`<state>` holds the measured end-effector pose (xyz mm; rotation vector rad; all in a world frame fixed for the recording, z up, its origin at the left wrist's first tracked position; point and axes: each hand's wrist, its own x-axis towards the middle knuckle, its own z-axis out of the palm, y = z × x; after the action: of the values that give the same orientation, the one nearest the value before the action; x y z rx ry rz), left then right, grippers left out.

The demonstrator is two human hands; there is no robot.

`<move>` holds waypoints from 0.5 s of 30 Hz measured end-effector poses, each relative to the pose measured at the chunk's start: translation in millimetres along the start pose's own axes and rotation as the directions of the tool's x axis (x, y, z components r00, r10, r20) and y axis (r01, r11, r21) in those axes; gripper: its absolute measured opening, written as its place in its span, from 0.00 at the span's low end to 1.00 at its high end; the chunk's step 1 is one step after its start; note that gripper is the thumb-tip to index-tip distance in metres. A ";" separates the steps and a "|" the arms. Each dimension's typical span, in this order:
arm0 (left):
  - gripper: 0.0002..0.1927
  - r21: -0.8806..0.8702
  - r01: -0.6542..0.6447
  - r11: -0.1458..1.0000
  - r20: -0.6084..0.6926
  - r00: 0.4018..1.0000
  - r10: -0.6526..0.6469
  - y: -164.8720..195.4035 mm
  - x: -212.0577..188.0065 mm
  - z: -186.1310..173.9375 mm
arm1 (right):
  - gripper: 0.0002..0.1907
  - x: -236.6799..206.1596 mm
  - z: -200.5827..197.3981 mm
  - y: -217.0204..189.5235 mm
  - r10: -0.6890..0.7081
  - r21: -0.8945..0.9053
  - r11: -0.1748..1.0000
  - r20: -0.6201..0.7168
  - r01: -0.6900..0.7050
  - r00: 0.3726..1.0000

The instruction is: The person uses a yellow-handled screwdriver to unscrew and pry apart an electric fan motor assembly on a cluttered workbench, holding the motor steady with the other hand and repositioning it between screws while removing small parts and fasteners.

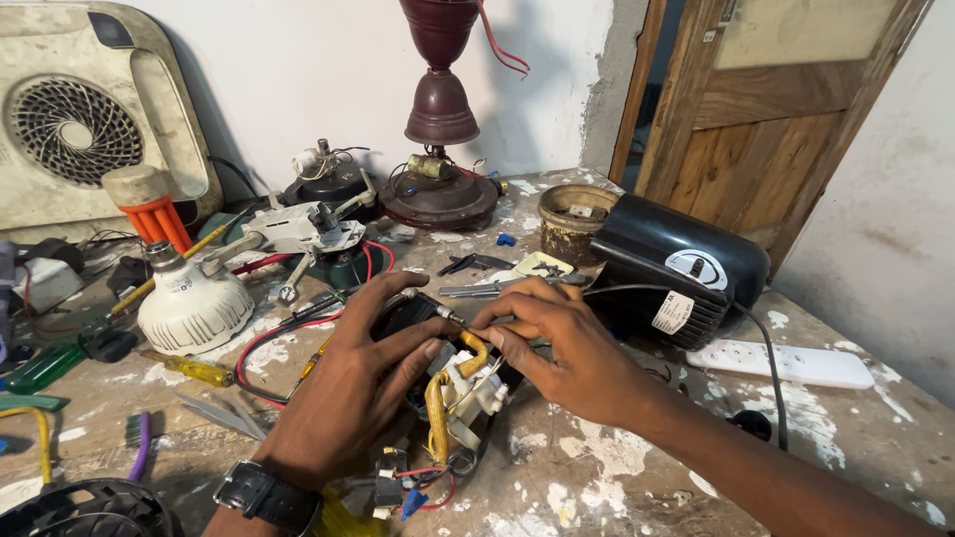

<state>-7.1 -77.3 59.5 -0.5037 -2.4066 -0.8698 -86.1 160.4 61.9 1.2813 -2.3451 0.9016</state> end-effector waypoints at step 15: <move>0.18 0.022 -0.130 0.991 -0.005 0.992 0.130 0.9 2.1 1.0 | 0.12 62.3 -11.2 20.0 0.317 0.270 0.863 0.371 -0.428 0.873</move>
<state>-8.6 -75.6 60.5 -0.6408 -2.3458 -0.7870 -137.2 136.2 96.8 1.1724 -2.8562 1.3728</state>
